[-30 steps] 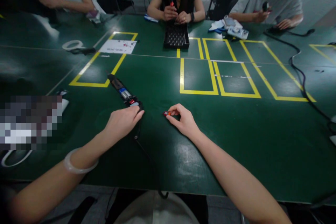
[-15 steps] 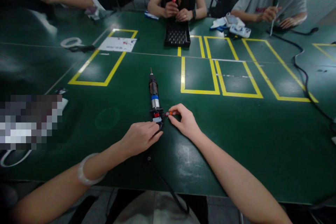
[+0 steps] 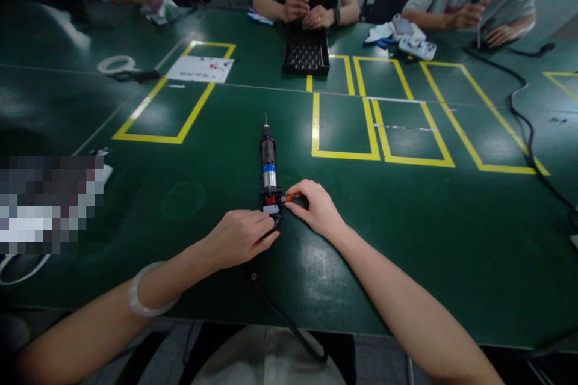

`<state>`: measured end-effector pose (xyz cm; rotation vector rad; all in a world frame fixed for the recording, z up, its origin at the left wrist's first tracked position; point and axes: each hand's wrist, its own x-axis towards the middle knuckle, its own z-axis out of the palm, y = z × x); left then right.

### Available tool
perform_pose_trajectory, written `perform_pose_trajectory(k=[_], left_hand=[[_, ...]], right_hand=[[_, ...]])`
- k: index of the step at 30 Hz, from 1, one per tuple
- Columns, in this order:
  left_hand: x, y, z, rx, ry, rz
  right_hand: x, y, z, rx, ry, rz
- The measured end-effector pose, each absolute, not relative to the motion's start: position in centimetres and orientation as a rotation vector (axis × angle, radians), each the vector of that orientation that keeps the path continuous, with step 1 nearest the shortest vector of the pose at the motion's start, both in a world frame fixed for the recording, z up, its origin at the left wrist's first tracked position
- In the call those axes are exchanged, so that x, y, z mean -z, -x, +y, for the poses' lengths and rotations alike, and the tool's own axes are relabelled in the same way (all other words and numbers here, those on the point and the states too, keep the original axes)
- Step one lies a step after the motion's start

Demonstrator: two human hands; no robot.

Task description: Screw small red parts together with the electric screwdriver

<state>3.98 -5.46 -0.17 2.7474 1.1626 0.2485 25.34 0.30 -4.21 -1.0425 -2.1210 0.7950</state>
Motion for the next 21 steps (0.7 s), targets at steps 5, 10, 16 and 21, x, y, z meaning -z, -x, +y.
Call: perform_pose_trajectory(k=[5, 10, 16, 21], left_hand=[[0.2, -4.0, -5.6, -0.249, -2.738, 1.141], [0.3, -3.9, -5.6, -0.244, -2.733, 1.132], [-0.1, -3.3, -5.2, -0.223, -2.717, 1.096], [-0.2, -2.9, -5.3, -0.285, -2.68, 1.108]], right_hand=[[3.5, -25.3, 0.2, -0.816, 0.971, -2.153], [3.3, -25.3, 0.0, -0.862, 0.962, -2.138], [3.4, -25.0, -0.2, -0.87, 1.005, -2.129], [3.0, -24.9, -0.2, -0.861, 0.981, -2.156]])
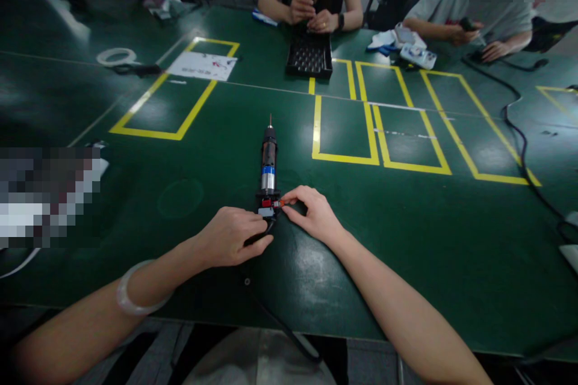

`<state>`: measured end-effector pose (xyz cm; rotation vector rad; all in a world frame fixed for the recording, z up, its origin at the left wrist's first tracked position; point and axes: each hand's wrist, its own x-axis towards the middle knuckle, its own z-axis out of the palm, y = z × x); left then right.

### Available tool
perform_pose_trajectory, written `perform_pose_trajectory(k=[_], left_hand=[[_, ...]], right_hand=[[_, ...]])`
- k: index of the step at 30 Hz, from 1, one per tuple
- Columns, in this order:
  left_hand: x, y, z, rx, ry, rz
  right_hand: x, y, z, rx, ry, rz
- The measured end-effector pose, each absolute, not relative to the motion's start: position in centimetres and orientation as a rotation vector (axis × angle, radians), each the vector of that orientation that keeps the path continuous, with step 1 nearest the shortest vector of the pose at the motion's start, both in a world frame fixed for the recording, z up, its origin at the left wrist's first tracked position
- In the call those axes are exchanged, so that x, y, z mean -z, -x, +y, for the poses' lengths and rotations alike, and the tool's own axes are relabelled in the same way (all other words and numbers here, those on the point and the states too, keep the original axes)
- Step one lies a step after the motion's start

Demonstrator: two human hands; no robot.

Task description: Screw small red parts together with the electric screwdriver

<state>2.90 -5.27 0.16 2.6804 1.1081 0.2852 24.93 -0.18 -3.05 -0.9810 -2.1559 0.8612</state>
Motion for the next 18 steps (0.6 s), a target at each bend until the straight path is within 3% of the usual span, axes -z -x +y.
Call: perform_pose_trajectory(k=[9, 18], left_hand=[[-0.7, -3.5, -3.3, -0.702, -2.536, 1.354], [0.0, -5.1, -1.1, -0.377, -2.645, 1.349]], right_hand=[[2.9, -25.0, -0.2, -0.858, 0.906, -2.195], [2.9, -25.2, -0.1, -0.901, 0.839, -2.202]])
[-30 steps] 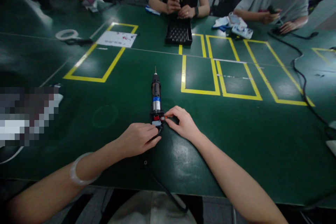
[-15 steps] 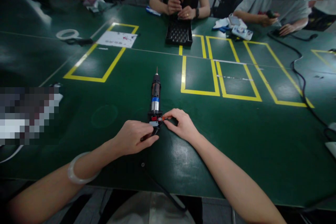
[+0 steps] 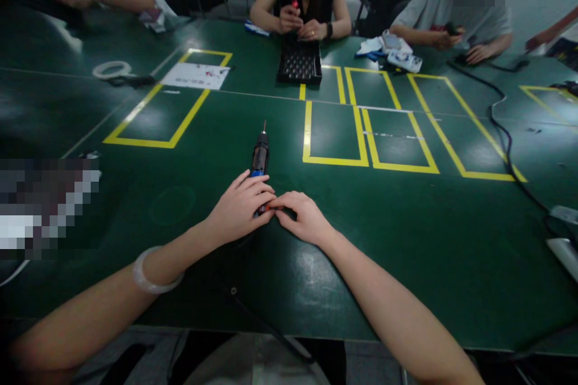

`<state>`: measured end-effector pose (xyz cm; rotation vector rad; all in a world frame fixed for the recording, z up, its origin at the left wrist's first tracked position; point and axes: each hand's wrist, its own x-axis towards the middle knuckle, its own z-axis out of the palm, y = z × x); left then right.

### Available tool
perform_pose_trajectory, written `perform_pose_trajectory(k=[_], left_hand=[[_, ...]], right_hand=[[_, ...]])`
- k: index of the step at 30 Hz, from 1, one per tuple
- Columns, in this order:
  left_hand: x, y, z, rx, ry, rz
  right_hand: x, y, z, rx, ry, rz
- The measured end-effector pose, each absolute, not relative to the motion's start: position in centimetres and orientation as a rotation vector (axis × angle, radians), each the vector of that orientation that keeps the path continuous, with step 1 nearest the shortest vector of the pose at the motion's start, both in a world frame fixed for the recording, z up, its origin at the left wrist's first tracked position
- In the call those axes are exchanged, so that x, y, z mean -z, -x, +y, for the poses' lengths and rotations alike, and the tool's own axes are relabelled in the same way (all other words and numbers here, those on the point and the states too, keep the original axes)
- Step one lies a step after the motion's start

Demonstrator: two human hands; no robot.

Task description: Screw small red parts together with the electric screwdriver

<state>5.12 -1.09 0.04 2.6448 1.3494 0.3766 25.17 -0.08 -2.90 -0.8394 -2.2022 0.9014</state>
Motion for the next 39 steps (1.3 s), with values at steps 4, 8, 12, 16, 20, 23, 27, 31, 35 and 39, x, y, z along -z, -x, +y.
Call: perform_pose_trajectory(k=[4, 8, 12, 16, 20, 23, 27, 31, 35, 39], left_hand=[[-0.2, -4.5, -1.3, -0.363, -2.637, 1.398], [-0.5, -3.0, -1.2, -0.321, -2.631, 1.433], [-0.7, -0.1, -0.8, -0.257, -2.607, 1.495], [-0.9, 4.1, 0.0, -0.13, -2.592, 1.563], [-1.3, 8.7, 0.8, -0.001, -2.59, 1.633], [-1.7, 11.7, 1.1, 0.093, -2.613, 1.69], [-1.9, 15.9, 1.9, 0.222, -2.599, 1.764], [-1.7, 20.4, 3.1, 0.39, -2.543, 1.834], [-2.3, 22.6, 3.1, 0.522, -2.499, 2.082], [-2.9, 21.4, 1.7, 0.646, -2.441, 2.389]], right_hand=[[2.9, -25.3, -0.1, -0.918, 0.815, -2.203], [2.8, -25.3, -0.2, -0.943, 0.831, -2.182], [2.8, -25.4, -0.2, -0.944, 0.832, -2.174], [2.8, -25.4, -0.2, -0.943, 0.837, -2.175], [2.8, -25.5, -0.2, -0.939, 0.843, -2.185], [2.8, -25.4, -0.2, -0.933, 0.849, -2.188], [2.8, -25.3, -0.2, -0.93, 0.849, -2.187], [2.8, -25.3, -0.2, -0.932, 0.838, -2.185], [2.8, -25.3, -0.2, -0.934, 0.848, -2.189], [2.8, -25.3, -0.2, -0.931, 0.857, -2.198]])
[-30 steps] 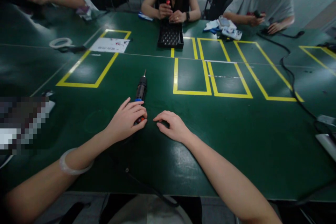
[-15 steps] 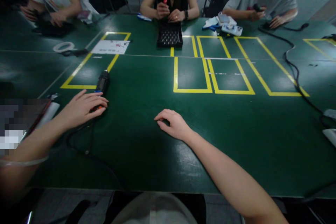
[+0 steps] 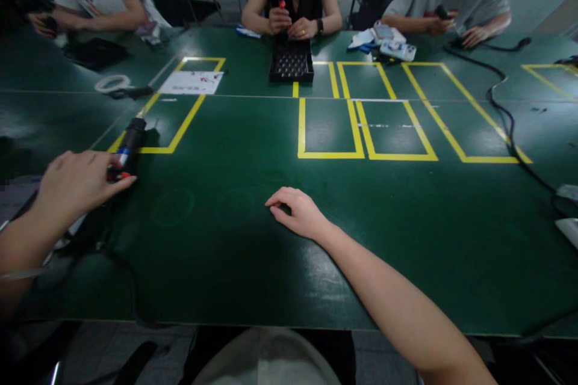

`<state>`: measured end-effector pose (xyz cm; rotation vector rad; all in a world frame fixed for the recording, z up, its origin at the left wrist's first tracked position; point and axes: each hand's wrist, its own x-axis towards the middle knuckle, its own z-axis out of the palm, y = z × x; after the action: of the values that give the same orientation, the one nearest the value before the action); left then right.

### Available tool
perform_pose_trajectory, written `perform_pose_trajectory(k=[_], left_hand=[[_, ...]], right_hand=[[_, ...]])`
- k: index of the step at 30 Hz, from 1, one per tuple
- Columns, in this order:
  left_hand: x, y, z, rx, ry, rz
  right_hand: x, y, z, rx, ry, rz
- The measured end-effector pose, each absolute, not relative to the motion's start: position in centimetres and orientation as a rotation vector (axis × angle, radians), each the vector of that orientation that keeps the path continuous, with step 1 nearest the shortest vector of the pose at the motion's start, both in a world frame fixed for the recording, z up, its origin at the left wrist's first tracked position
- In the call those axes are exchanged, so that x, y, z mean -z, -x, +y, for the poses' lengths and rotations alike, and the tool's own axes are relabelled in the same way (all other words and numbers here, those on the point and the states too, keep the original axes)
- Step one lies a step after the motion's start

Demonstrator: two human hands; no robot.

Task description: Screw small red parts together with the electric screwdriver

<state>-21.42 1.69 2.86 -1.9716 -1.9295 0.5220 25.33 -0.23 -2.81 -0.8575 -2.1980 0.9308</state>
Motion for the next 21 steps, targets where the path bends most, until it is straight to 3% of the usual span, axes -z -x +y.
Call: perform_pose_trajectory(k=[5, 9, 12, 17, 21], left_hand=[[-3.3, 19.1, 0.7, -0.532, 1.82, -1.894], [-4.8, 17.0, 0.8, -0.4, 1.812, -2.124], [-5.4, 13.3, 0.9, 0.04, 1.98, -2.375], [-3.6, 3.8, 0.6, 1.14, 2.808, -2.468], [-1.7, -2.6, 0.1, 1.297, 3.225, -2.594]], right_hand=[[2.9, -25.3, -0.2, -0.924, 0.856, -2.202], [2.9, -25.2, -0.1, -0.928, 0.852, -2.203], [2.9, -25.3, -0.1, -0.941, 0.843, -2.195], [3.2, -25.4, 0.0, -1.052, 0.837, -2.071], [3.6, -25.4, 0.1, -1.177, 0.844, -1.922]])
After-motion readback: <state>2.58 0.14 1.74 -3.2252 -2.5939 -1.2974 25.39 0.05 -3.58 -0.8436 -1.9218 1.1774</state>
